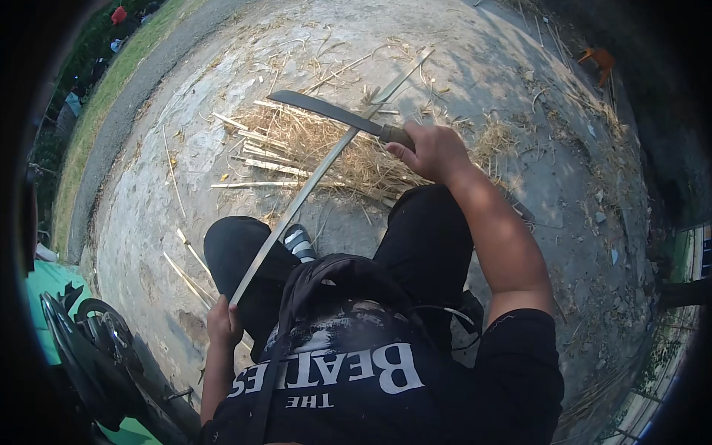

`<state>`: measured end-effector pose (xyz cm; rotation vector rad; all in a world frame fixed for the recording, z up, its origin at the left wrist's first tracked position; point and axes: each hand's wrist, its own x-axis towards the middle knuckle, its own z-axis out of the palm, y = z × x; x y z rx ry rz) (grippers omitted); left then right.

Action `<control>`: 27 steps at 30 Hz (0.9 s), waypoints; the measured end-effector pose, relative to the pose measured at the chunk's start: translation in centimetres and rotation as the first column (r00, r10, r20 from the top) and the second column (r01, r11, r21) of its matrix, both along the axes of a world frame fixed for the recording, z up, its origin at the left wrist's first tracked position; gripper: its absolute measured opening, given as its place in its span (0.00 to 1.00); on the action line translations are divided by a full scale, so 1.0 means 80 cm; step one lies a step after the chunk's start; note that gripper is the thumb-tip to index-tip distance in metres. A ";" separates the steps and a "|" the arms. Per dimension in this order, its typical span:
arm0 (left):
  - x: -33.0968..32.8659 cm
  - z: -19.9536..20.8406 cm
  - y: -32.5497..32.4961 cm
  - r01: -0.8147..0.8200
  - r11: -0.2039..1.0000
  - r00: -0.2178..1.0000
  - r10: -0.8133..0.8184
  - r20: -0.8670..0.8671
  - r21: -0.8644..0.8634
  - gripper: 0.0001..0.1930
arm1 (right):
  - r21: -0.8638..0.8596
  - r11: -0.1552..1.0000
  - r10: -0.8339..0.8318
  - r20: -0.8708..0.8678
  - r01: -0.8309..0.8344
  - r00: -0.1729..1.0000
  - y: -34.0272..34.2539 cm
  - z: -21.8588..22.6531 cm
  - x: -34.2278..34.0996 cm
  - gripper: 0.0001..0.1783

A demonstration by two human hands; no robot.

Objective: The person shaves a bamboo stick using a knife, holding the stick with one hand and scraping the blade along its length with the other.

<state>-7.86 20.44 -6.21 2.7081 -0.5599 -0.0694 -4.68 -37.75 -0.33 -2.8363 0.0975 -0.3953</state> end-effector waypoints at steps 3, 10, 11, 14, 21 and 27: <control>-0.002 0.014 -0.012 0.015 0.999 0.999 -0.016 -0.029 -0.043 0.32 | -0.074 0.986 0.157 0.073 -0.152 0.985 0.012 0.020 -0.006 0.32; 0.007 0.018 -0.011 -0.007 0.998 0.997 0.012 -0.082 0.070 0.38 | -0.037 0.986 -0.165 -0.154 0.161 0.974 -0.041 0.011 0.004 0.32; 0.007 0.018 -0.011 -0.006 0.998 0.997 0.011 -0.070 0.064 0.38 | -0.164 0.969 -0.219 -0.237 0.183 0.946 -0.034 0.013 0.007 0.32; 0.006 0.027 -0.015 0.003 0.993 0.998 0.005 -0.068 0.115 0.39 | -0.102 0.986 -0.147 -0.150 0.133 0.978 -0.030 -0.011 0.003 0.31; 0.003 0.026 -0.021 -0.094 0.993 0.981 0.105 -0.163 0.073 0.38 | -0.071 0.961 0.271 0.072 -0.266 0.960 0.025 0.020 -0.010 0.28; 0.004 0.029 -0.027 -0.028 0.996 0.997 0.034 -0.075 0.081 0.36 | -0.075 0.984 -0.163 -0.033 0.160 0.986 -0.062 -0.006 -0.011 0.29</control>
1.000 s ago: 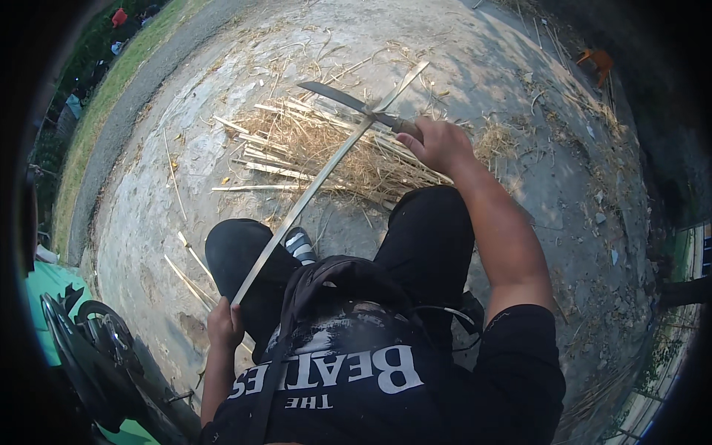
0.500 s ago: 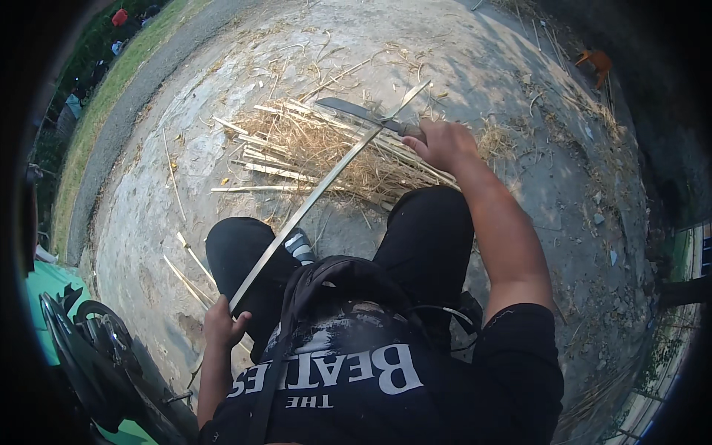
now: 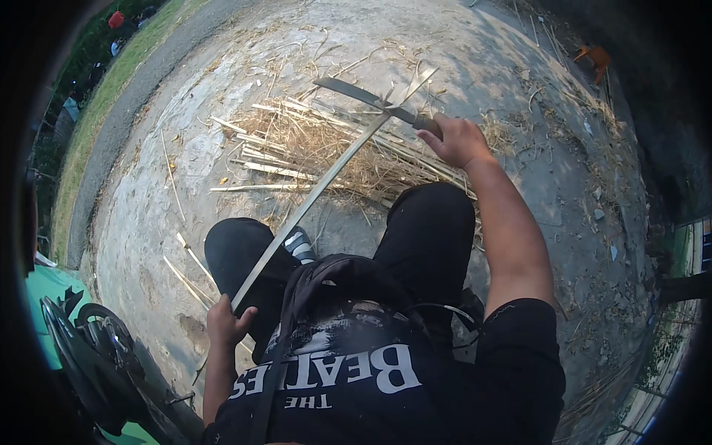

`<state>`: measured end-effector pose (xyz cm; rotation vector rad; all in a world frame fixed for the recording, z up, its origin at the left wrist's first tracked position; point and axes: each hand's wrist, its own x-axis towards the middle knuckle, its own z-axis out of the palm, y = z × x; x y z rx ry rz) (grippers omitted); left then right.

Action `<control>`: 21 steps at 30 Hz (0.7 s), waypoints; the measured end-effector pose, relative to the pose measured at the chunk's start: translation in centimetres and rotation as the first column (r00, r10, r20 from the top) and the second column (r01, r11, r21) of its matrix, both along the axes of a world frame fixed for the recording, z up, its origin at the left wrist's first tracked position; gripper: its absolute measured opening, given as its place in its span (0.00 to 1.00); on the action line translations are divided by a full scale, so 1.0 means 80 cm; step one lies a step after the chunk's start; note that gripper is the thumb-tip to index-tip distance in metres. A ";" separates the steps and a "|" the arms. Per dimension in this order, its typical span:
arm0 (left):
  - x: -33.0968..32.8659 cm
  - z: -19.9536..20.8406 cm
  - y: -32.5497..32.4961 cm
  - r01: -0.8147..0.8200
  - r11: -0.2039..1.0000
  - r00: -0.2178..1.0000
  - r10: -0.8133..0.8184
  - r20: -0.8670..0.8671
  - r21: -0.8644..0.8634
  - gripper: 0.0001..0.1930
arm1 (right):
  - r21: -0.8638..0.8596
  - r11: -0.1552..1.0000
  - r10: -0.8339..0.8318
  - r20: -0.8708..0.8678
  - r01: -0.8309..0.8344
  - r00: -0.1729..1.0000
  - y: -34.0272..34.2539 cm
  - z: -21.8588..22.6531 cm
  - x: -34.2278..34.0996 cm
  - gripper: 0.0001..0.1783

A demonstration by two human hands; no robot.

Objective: The person shaves a bamboo stick using a knife, holding the stick with one hand and scraping the blade along its length with the other.

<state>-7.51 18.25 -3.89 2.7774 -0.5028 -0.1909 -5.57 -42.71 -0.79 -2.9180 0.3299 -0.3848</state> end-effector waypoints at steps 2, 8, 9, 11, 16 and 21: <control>0.003 0.007 -0.005 -0.028 0.995 1.000 0.027 0.007 0.093 0.36 | -0.043 0.999 -0.032 -0.100 0.028 0.994 0.013 -0.017 0.004 0.32; 0.000 0.006 0.001 -0.027 0.996 1.000 0.028 -0.005 0.089 0.36 | 0.114 0.990 0.092 -0.031 -0.088 0.995 0.058 -0.018 -0.006 0.30; 0.000 0.005 0.001 -0.037 0.997 0.999 0.038 -0.010 0.065 0.36 | 0.081 0.976 0.202 0.007 -0.201 0.979 0.066 -0.009 -0.008 0.30; -0.001 0.001 0.003 -0.029 0.997 1.000 0.029 -0.001 0.066 0.35 | 0.030 0.919 0.390 0.070 -0.393 0.918 0.076 0.010 -0.008 0.28; -0.001 -0.001 0.008 0.032 0.999 0.999 -0.031 0.010 -0.033 0.34 | -0.071 0.944 0.326 0.050 -0.322 0.944 0.003 0.018 -0.027 0.28; 0.007 0.009 -0.002 0.010 0.999 1.000 -0.011 0.011 0.045 0.32 | -0.009 1.000 -0.012 -0.123 0.011 0.992 0.004 0.006 -0.013 0.30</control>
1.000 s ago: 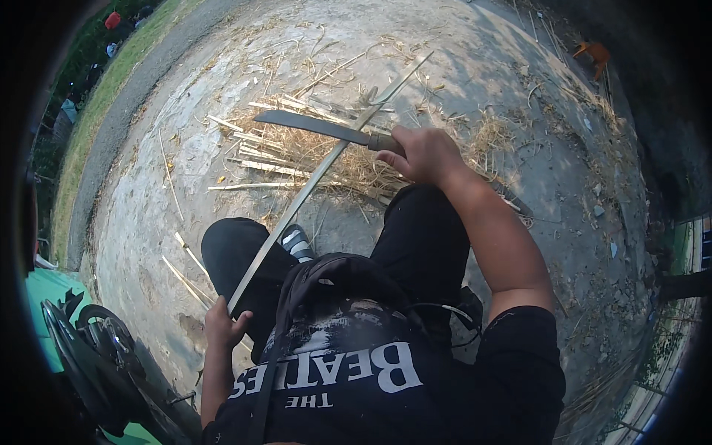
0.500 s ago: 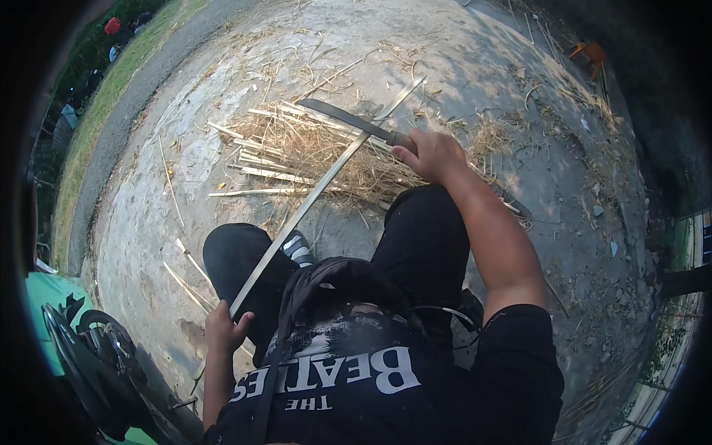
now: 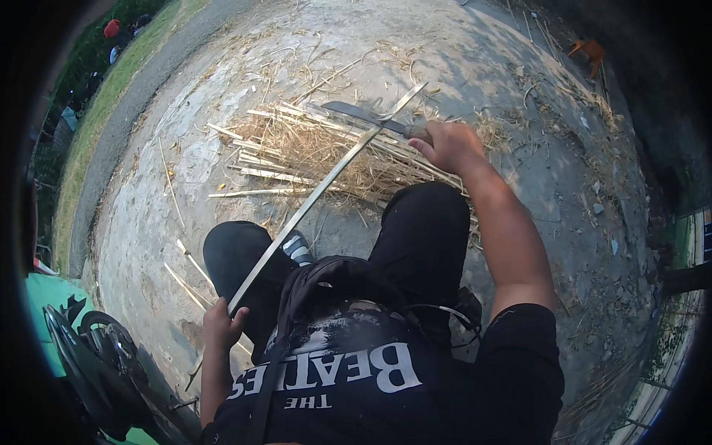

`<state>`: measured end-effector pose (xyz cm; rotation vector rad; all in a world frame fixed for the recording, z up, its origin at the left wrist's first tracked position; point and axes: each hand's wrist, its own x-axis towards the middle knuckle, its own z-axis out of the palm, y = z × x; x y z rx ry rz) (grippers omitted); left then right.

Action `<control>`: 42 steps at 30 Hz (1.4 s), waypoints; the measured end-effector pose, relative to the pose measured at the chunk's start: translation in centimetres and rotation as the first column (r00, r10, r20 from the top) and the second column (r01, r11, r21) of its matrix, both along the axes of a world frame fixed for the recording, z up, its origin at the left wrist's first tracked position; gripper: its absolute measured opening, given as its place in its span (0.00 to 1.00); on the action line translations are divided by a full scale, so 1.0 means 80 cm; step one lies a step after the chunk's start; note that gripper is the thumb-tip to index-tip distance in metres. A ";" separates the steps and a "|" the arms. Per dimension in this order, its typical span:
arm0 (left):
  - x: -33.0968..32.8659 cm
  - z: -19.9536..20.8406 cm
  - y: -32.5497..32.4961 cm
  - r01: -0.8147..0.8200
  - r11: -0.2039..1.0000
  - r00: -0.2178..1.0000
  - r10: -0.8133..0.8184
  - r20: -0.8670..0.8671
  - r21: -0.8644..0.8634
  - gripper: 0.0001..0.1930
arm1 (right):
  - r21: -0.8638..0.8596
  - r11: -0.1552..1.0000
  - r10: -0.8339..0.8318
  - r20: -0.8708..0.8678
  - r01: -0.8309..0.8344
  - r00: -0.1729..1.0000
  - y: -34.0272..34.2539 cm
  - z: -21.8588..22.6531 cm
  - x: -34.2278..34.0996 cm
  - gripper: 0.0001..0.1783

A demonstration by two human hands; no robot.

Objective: The person shaves a bamboo stick using a knife, holding the stick with one hand and scraping the blade along its length with the other.

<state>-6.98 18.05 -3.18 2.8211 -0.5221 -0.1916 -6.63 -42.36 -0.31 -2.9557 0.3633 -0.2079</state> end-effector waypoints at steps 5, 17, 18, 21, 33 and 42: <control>-0.003 -0.005 0.006 -0.005 0.999 1.000 0.005 -0.005 -0.042 0.33 | 0.118 0.986 0.090 0.245 -0.122 0.965 0.022 -0.012 -0.013 0.31; 0.003 0.001 0.013 0.069 0.996 0.998 -0.070 -0.008 -0.047 0.28 | -0.016 1.000 0.028 0.082 -0.026 0.996 -0.008 -0.011 -0.020 0.28; 0.001 0.003 0.016 0.056 0.997 0.998 -0.058 -0.025 -0.058 0.26 | 0.019 1.000 0.020 0.125 -0.023 0.992 -0.006 -0.016 -0.020 0.28; -0.005 0.020 0.013 0.065 0.996 0.995 -0.069 -0.067 -0.057 0.21 | 0.105 0.994 0.011 0.237 -0.037 0.971 -0.003 -0.024 -0.028 0.29; -0.035 -0.012 0.044 -0.177 0.978 0.979 0.163 0.120 0.110 0.10 | 0.202 0.970 0.112 0.123 -0.135 0.986 0.037 0.008 -0.014 0.32; -0.048 -0.040 0.059 -0.184 0.981 0.961 0.167 0.221 0.059 0.13 | -0.023 0.941 0.336 0.187 -0.338 0.923 0.068 0.010 0.009 0.31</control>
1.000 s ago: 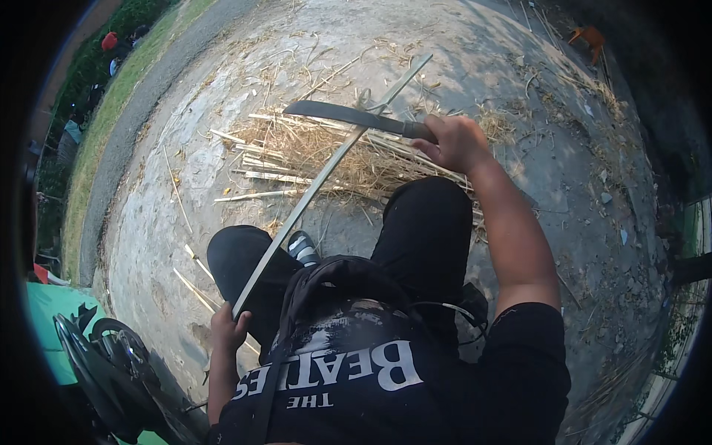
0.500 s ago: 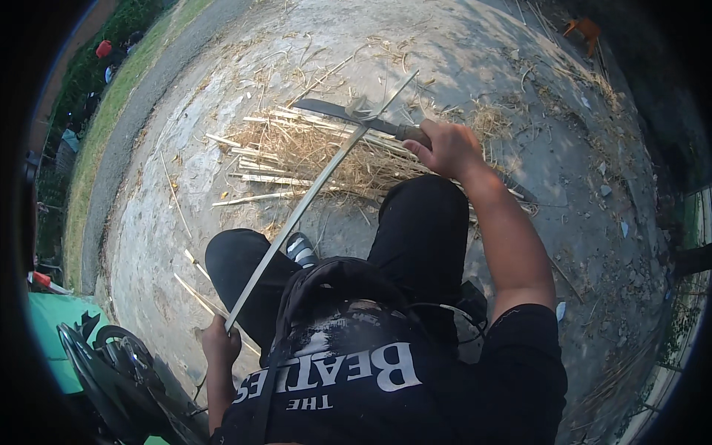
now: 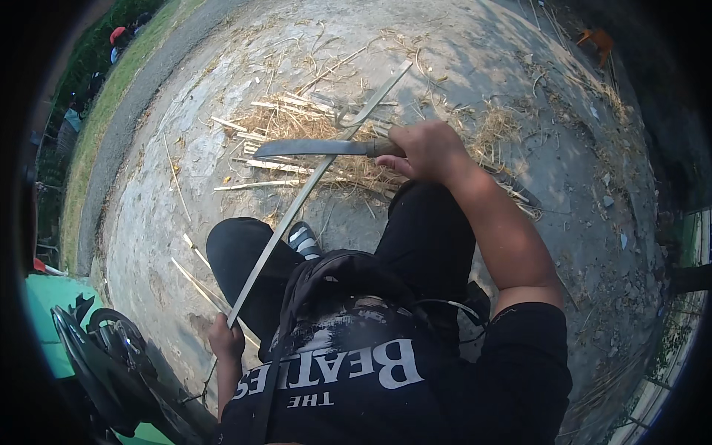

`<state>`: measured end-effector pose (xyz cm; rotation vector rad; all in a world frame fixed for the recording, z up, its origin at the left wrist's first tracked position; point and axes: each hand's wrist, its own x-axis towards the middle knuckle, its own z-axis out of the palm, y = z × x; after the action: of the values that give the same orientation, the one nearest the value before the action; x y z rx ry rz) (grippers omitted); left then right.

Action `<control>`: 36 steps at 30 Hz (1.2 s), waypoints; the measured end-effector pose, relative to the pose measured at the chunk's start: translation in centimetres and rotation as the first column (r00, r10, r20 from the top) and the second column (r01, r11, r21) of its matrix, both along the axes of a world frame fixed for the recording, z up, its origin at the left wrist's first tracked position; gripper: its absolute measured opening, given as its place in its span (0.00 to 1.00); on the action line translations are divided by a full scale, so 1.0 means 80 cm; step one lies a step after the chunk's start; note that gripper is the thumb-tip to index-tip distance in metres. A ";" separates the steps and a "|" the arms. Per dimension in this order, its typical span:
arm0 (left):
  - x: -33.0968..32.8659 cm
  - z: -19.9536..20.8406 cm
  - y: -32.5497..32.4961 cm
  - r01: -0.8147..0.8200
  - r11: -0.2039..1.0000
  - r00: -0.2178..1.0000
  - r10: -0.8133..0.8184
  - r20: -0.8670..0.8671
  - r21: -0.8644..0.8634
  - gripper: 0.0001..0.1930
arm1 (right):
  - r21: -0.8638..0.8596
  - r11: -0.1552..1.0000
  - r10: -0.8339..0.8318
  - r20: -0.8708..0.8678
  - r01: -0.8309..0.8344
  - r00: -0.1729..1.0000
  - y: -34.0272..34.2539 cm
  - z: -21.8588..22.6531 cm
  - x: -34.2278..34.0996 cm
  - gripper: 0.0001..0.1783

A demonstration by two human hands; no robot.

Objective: The person shaves a bamboo stick using a knife, holding the stick with one hand and scraping the blade along its length with the other.

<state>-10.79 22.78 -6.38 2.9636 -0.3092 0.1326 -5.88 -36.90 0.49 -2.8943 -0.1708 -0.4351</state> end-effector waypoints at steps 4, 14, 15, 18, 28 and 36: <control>0.006 0.011 -0.022 0.024 1.000 1.000 -0.024 0.005 0.018 0.16 | -0.046 0.982 -0.190 -0.121 0.186 0.974 -0.044 -0.035 -0.003 0.31; 0.002 0.008 -0.024 0.037 0.999 0.998 -0.037 -0.047 -0.001 0.12 | 0.126 0.992 0.037 -0.116 -0.023 0.993 0.038 -0.002 -0.014 0.32; 0.003 0.007 -0.021 0.031 1.000 0.998 -0.031 -0.050 -0.005 0.11 | 0.034 0.989 0.145 -0.044 -0.144 0.988 0.044 0.004 -0.012 0.32; 0.004 -0.010 -0.009 0.033 0.998 0.998 -0.036 -0.061 -0.046 0.09 | 0.067 0.997 -0.046 -0.011 0.046 0.999 -0.021 -0.007 -0.007 0.31; 0.007 0.011 -0.017 0.047 0.999 0.989 -0.047 -0.140 -0.001 0.06 | 0.132 0.940 -0.292 -0.158 0.314 0.943 -0.026 -0.003 -0.015 0.32; 0.012 0.007 -0.024 0.084 0.992 0.984 -0.098 -0.147 -0.094 0.04 | 0.163 0.987 0.009 -0.110 0.009 0.994 0.019 0.005 -0.029 0.30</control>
<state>-9.84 20.87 -5.83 2.8466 -0.4067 -0.0869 -8.18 -35.37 0.89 -2.7477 -0.1114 -0.2733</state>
